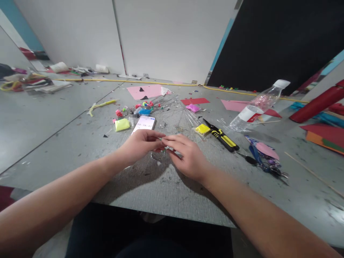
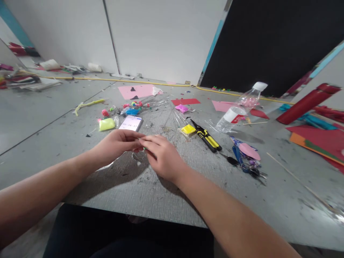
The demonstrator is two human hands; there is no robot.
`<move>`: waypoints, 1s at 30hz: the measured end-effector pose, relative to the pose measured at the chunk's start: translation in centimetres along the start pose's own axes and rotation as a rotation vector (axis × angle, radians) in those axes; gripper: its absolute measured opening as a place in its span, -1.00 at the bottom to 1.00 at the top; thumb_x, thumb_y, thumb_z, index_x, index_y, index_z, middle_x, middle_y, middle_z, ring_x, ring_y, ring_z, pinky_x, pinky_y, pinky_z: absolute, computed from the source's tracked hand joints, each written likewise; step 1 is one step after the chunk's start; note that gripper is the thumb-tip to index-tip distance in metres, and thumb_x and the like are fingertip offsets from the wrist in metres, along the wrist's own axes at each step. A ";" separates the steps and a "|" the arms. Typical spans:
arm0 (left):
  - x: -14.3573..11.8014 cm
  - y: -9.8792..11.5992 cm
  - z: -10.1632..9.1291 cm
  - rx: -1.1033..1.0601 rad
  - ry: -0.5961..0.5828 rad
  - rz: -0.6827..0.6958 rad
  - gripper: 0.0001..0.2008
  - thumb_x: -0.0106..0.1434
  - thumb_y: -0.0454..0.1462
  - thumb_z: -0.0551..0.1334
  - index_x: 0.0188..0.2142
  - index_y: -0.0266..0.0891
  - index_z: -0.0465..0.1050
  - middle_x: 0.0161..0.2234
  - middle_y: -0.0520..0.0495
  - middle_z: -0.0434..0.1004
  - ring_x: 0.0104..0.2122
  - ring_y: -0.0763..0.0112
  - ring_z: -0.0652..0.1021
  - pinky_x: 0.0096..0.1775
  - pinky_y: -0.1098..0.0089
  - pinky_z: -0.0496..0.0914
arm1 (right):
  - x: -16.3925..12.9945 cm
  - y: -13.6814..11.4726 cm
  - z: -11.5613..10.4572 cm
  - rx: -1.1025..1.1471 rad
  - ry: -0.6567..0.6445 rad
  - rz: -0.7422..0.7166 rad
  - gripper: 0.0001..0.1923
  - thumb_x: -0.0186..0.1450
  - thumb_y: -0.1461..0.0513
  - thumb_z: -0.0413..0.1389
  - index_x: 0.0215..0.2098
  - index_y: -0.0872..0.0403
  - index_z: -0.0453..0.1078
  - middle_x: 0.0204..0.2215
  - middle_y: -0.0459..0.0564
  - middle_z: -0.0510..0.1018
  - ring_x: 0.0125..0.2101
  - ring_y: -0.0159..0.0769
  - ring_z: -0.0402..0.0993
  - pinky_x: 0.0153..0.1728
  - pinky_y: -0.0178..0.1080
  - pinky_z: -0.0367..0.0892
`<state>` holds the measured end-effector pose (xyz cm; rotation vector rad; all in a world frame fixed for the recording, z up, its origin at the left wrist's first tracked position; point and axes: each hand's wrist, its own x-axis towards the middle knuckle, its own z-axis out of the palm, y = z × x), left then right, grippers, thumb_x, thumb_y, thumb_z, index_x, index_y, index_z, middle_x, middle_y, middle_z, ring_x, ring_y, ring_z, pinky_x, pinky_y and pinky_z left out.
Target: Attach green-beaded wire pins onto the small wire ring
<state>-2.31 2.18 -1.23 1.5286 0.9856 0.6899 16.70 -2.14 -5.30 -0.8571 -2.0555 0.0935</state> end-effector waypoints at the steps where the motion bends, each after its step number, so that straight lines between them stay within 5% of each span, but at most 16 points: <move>1: 0.1 -0.2 0.0 0.016 0.013 0.004 -0.70 0.17 -0.35 0.31 -0.08 -0.34 0.57 -0.40 -0.06 0.65 -0.43 0.48 0.56 -0.23 0.37 0.45 | -0.1 0.1 0.1 0.007 0.001 0.003 -0.69 0.34 0.41 0.03 -0.02 0.11 0.49 -0.02 0.14 0.62 -0.02 -0.13 0.53 0.04 0.02 0.42; 10: 0.0 -1.2 -0.1 0.498 -0.167 0.337 -0.77 0.27 -0.35 0.14 -0.20 -0.29 0.57 -0.30 -0.09 0.65 -0.32 0.40 0.58 -0.27 0.39 0.43 | 0.1 -0.1 -0.1 0.055 0.033 0.263 -0.85 0.26 0.32 0.25 -0.19 0.05 0.52 -0.33 -0.02 0.63 -0.32 -0.25 0.55 -0.28 -0.20 0.45; 16: -0.6 -0.4 -0.1 0.505 -0.228 0.337 -0.76 0.32 -0.20 0.18 -0.19 -0.29 0.57 -0.34 -0.07 0.63 -0.35 0.40 0.55 -0.33 0.40 0.39 | 0.0 -0.6 0.1 0.019 0.021 0.174 -0.84 0.31 0.36 0.14 -0.18 0.09 0.51 -0.32 0.02 0.63 -0.31 -0.25 0.55 -0.27 -0.20 0.45; 25: -0.1 -0.4 0.0 -0.014 -0.036 0.061 -0.90 0.07 -0.35 0.40 -0.40 -0.29 0.53 -0.39 -0.03 0.64 -0.36 0.44 0.59 -0.23 0.37 0.46 | 0.0 -0.5 -0.1 0.031 0.132 0.036 -0.76 0.35 0.38 0.04 -0.12 0.03 0.47 -0.23 0.05 0.63 -0.20 -0.22 0.56 -0.17 -0.12 0.48; 30: 0.1 -0.2 -0.2 -0.054 -0.018 0.085 -0.81 0.11 -0.36 0.39 -0.24 -0.29 0.54 -0.50 0.05 0.55 -0.47 0.53 0.52 -0.33 0.43 0.41 | 0.1 -0.3 -0.3 0.030 0.162 0.075 -0.79 0.36 0.34 0.07 -0.08 0.03 0.44 -0.24 0.04 0.62 -0.29 -0.25 0.55 -0.22 -0.12 0.48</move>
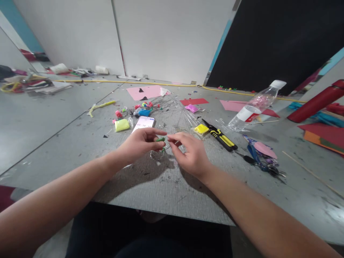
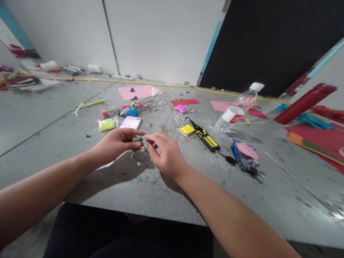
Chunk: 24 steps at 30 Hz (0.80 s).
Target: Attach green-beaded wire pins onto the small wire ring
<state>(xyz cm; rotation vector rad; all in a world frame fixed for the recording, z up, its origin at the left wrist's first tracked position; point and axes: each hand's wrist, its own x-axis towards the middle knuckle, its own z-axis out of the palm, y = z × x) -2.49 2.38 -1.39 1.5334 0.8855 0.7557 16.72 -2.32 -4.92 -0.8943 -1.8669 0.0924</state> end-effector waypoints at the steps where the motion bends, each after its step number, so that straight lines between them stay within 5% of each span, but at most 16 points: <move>1: 0.0 0.1 -0.1 0.029 -0.023 0.024 -0.84 0.13 -0.33 0.38 -0.25 -0.30 0.55 -0.51 0.04 0.54 -0.49 0.54 0.50 -0.35 0.44 0.39 | 0.0 0.0 0.0 0.009 -0.005 -0.008 -0.79 0.36 0.33 0.07 -0.07 0.02 0.44 -0.25 0.04 0.61 -0.29 -0.26 0.54 -0.22 -0.12 0.48; 3: -0.1 0.2 -0.2 0.086 -0.062 0.061 -0.90 0.18 -0.28 0.36 -0.37 -0.31 0.55 -0.53 0.02 0.52 -0.52 0.55 0.47 -0.39 0.45 0.37 | 0.0 -0.2 0.1 0.041 -0.029 -0.034 -0.78 0.36 0.32 0.09 -0.04 0.02 0.43 -0.23 0.04 0.60 -0.28 -0.26 0.53 -0.23 -0.13 0.48; 10: -0.2 0.0 0.0 0.311 -0.064 0.082 -0.63 0.21 -0.12 0.33 -0.60 -0.26 0.35 -0.67 0.05 0.38 -0.63 0.56 0.35 -0.54 0.46 0.20 | -0.2 -0.2 0.2 0.099 -0.124 -0.035 -0.78 0.32 0.21 0.22 -0.06 0.04 0.43 -0.21 0.07 0.55 -0.23 -0.22 0.50 -0.27 -0.16 0.48; 17: -0.4 -0.2 0.0 0.428 -0.150 0.059 -0.59 0.30 0.00 0.20 -0.42 -0.29 0.56 -0.50 -0.08 0.53 -0.49 0.43 0.47 -0.42 0.39 0.32 | 0.0 -0.5 -0.3 0.027 -0.101 -0.071 -0.92 0.38 0.29 0.12 -0.20 0.04 0.47 -0.28 0.03 0.54 -0.26 -0.25 0.48 -0.25 -0.17 0.44; 24: -0.3 0.2 0.1 0.275 -0.092 0.073 -0.77 0.19 -0.17 0.35 -0.22 -0.26 0.58 -0.48 -0.02 0.54 -0.49 0.46 0.47 -0.43 0.41 0.33 | 0.1 -0.3 -0.2 -0.024 -0.044 -0.052 -0.83 0.36 0.33 0.08 -0.14 0.06 0.47 -0.27 0.06 0.54 -0.33 -0.28 0.47 -0.34 -0.19 0.44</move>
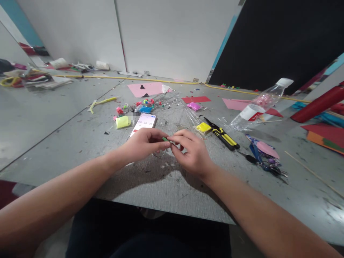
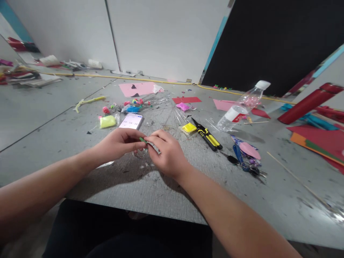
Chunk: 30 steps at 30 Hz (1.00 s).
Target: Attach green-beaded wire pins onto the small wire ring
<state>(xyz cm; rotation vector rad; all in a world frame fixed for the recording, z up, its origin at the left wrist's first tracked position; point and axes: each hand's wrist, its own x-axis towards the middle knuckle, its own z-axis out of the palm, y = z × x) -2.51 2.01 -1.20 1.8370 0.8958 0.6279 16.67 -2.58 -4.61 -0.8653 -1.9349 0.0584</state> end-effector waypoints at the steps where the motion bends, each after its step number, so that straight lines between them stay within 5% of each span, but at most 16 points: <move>1: 0.0 0.0 0.0 -0.013 0.010 -0.007 -0.78 0.18 -0.19 0.36 -0.23 -0.26 0.59 -0.48 -0.02 0.54 -0.48 0.47 0.47 -0.42 0.42 0.33 | 0.0 0.0 0.1 0.004 0.003 0.000 -0.82 0.34 0.34 0.09 -0.12 0.07 0.47 -0.26 0.06 0.54 -0.34 -0.28 0.47 -0.35 -0.19 0.44; 8: 0.1 0.0 -0.1 -0.117 0.016 -0.073 -0.82 0.18 -0.21 0.36 -0.26 -0.27 0.62 -0.44 -0.04 0.59 -0.43 0.45 0.51 -0.32 0.39 0.39 | -0.1 0.0 -0.1 0.001 -0.007 -0.012 -0.85 0.38 0.30 0.10 -0.14 0.06 0.49 -0.27 0.06 0.57 -0.28 -0.24 0.50 -0.27 -0.15 0.45; 14: 0.0 0.1 0.0 -0.148 -0.003 -0.112 -0.71 0.19 -0.23 0.35 -0.08 -0.22 0.60 -0.31 -0.05 0.65 -0.40 0.46 0.54 -0.28 0.39 0.43 | -0.1 0.4 -0.1 0.005 -0.029 -0.033 -0.81 0.38 0.35 0.05 -0.20 0.02 0.50 -0.28 0.03 0.58 -0.26 -0.23 0.48 -0.23 -0.13 0.42; 19: 0.0 0.4 -0.1 -0.107 -0.059 -0.074 -0.87 0.22 -0.24 0.32 -0.37 -0.26 0.60 -0.49 -0.02 0.56 -0.46 0.48 0.49 -0.35 0.42 0.39 | 0.1 0.0 -0.1 0.013 -0.031 0.013 -0.86 0.40 0.33 0.03 -0.24 0.03 0.42 -0.31 0.01 0.51 -0.29 -0.26 0.43 -0.28 -0.17 0.37; 25: 0.3 0.0 -0.1 -0.145 -0.014 -0.070 -0.84 0.25 -0.22 0.30 -0.40 -0.26 0.54 -0.47 -0.02 0.54 -0.49 0.51 0.45 -0.37 0.42 0.37 | 0.2 0.8 -0.6 0.016 0.117 0.213 -0.81 0.43 0.26 -0.07 -0.37 0.02 0.22 -0.52 -0.11 0.34 -0.47 -0.31 0.31 -0.42 -0.21 0.23; 30: 0.6 0.0 -0.2 -0.152 0.082 -0.081 -0.83 0.26 -0.23 0.28 -0.42 -0.28 0.49 -0.49 -0.02 0.49 -0.53 0.53 0.41 -0.43 0.43 0.31 | 0.2 1.1 -0.6 0.059 -0.069 0.141 -0.74 0.45 0.20 -0.02 -0.42 0.03 0.27 -0.52 -0.11 0.37 -0.47 -0.34 0.32 -0.41 -0.24 0.23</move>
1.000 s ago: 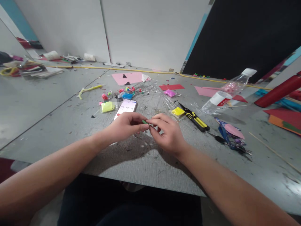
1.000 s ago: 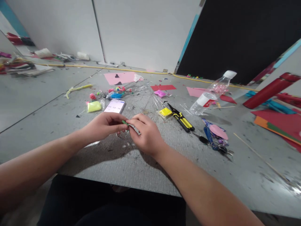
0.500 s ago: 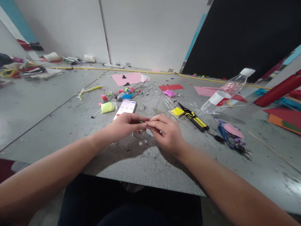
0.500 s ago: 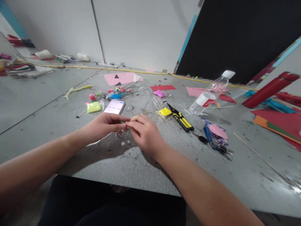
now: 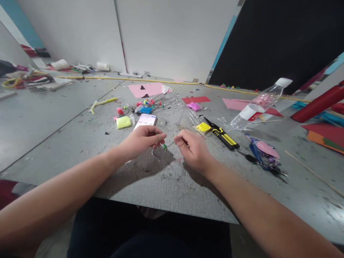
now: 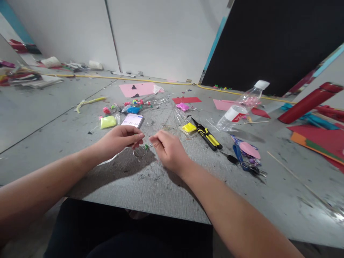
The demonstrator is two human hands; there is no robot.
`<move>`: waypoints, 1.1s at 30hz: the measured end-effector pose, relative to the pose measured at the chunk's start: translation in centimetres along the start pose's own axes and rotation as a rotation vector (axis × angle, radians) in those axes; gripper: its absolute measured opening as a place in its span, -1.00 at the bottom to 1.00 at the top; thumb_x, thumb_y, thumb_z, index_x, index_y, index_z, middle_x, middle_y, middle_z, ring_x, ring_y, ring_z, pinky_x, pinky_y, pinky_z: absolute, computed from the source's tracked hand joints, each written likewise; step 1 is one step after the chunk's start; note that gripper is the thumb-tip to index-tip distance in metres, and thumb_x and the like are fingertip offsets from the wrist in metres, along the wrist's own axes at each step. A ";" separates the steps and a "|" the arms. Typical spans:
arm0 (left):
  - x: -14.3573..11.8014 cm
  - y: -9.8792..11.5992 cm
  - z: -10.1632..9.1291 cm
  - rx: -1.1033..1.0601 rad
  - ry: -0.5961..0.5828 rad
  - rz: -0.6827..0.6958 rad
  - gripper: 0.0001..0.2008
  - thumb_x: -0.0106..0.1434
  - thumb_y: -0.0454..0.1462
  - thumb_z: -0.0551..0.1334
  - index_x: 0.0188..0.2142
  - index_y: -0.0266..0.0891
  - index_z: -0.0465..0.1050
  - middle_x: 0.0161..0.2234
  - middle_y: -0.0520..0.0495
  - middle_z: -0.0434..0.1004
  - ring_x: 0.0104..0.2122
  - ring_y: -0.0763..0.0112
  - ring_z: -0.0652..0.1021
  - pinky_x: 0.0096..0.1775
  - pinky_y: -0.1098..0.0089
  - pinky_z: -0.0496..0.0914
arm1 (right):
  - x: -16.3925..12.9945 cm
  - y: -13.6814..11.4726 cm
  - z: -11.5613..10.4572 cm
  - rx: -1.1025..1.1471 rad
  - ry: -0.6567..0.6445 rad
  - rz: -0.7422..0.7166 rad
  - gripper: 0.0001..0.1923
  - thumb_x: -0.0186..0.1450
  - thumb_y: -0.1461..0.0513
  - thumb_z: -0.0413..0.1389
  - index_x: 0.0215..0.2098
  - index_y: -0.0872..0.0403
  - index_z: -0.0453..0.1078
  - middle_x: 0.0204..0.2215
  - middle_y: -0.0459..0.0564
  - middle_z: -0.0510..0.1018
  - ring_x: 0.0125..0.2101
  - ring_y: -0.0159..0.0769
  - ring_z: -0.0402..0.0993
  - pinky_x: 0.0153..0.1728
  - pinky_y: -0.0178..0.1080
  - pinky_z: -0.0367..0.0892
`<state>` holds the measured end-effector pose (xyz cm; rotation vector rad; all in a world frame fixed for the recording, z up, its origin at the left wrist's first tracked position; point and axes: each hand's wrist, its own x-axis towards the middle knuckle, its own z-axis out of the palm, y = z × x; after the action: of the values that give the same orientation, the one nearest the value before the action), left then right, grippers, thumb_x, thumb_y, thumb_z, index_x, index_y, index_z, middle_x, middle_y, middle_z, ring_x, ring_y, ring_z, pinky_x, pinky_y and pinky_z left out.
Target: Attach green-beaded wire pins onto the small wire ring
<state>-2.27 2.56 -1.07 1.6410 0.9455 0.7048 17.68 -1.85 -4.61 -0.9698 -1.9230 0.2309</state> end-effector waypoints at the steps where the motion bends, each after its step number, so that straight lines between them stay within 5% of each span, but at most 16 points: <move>1: 0.0 0.0 0.0 -0.006 0.016 0.005 -0.84 0.26 -0.23 0.28 -0.42 -0.27 0.48 -0.50 -0.01 0.49 -0.53 0.54 0.40 -0.43 0.43 0.31 | -0.1 -0.2 0.1 0.018 -0.074 -0.035 -0.78 0.44 0.21 0.01 -0.38 0.03 0.32 -0.48 -0.09 0.42 -0.43 -0.33 0.35 -0.37 -0.25 0.26; 4: 0.0 -0.1 -0.1 0.032 0.047 0.025 -0.85 0.25 -0.22 0.27 -0.39 -0.27 0.47 -0.47 -0.01 0.49 -0.53 0.53 0.40 -0.43 0.42 0.32 | -0.4 -1.0 0.4 0.049 -0.282 -0.115 -0.87 0.40 0.23 0.10 -0.30 0.08 0.44 -0.38 -0.03 0.49 -0.37 -0.33 0.41 -0.32 -0.26 0.32; 9: 0.0 -1.0 -0.1 0.420 0.008 0.163 -0.84 0.23 -0.20 0.28 -0.34 -0.27 0.51 -0.50 0.00 0.47 -0.49 0.49 0.41 -0.44 0.42 0.27 | -1.0 -2.2 0.9 -0.045 -0.471 -0.189 -0.74 0.42 0.19 0.09 -0.34 0.14 0.53 -0.41 0.00 0.57 -0.40 -0.31 0.47 -0.38 -0.27 0.30; 15: -0.3 -0.9 -0.2 0.657 -0.073 0.317 -0.83 0.27 -0.21 0.22 -0.33 -0.28 0.50 -0.50 0.00 0.49 -0.51 0.52 0.40 -0.43 0.44 0.26 | -1.2 -2.0 1.0 -0.131 -0.462 -0.237 -0.79 0.42 0.31 0.04 -0.15 0.16 0.54 -0.26 0.07 0.64 -0.31 -0.25 0.53 -0.35 -0.25 0.30; 20: -0.5 -0.5 -0.5 0.746 -0.194 0.346 -0.84 0.28 -0.24 0.21 -0.32 -0.30 0.51 -0.49 -0.01 0.51 -0.50 0.52 0.41 -0.44 0.46 0.22 | -1.0 -1.7 0.7 -0.112 -0.400 -0.218 -0.72 0.42 0.16 0.09 -0.37 0.15 0.50 -0.41 0.02 0.60 -0.42 -0.30 0.45 -0.41 -0.26 0.23; 27: -0.4 -0.4 -0.5 0.753 -0.119 0.352 -0.83 0.27 -0.24 0.22 -0.34 -0.29 0.52 -0.53 0.01 0.49 -0.54 0.53 0.39 -0.44 0.46 0.23 | -0.4 -2.4 0.7 -0.303 -0.689 -0.050 -0.66 0.46 0.18 -0.02 -0.41 0.13 0.43 -0.45 0.03 0.57 -0.46 -0.28 0.40 -0.43 -0.21 0.10; 33: -0.4 -0.3 -0.7 0.730 -0.086 0.356 -0.82 0.27 -0.22 0.21 -0.32 -0.30 0.53 -0.51 -0.01 0.50 -0.52 0.51 0.42 -0.44 0.45 0.24 | -0.5 -1.9 0.7 -0.156 -0.598 0.016 -0.91 0.37 0.30 0.11 -0.30 0.12 0.43 -0.33 0.04 0.58 -0.31 -0.26 0.45 -0.30 -0.24 0.23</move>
<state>-3.15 2.64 -1.21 2.5066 0.9103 0.5383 16.23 -3.33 -4.32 -1.1026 -2.5059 0.4220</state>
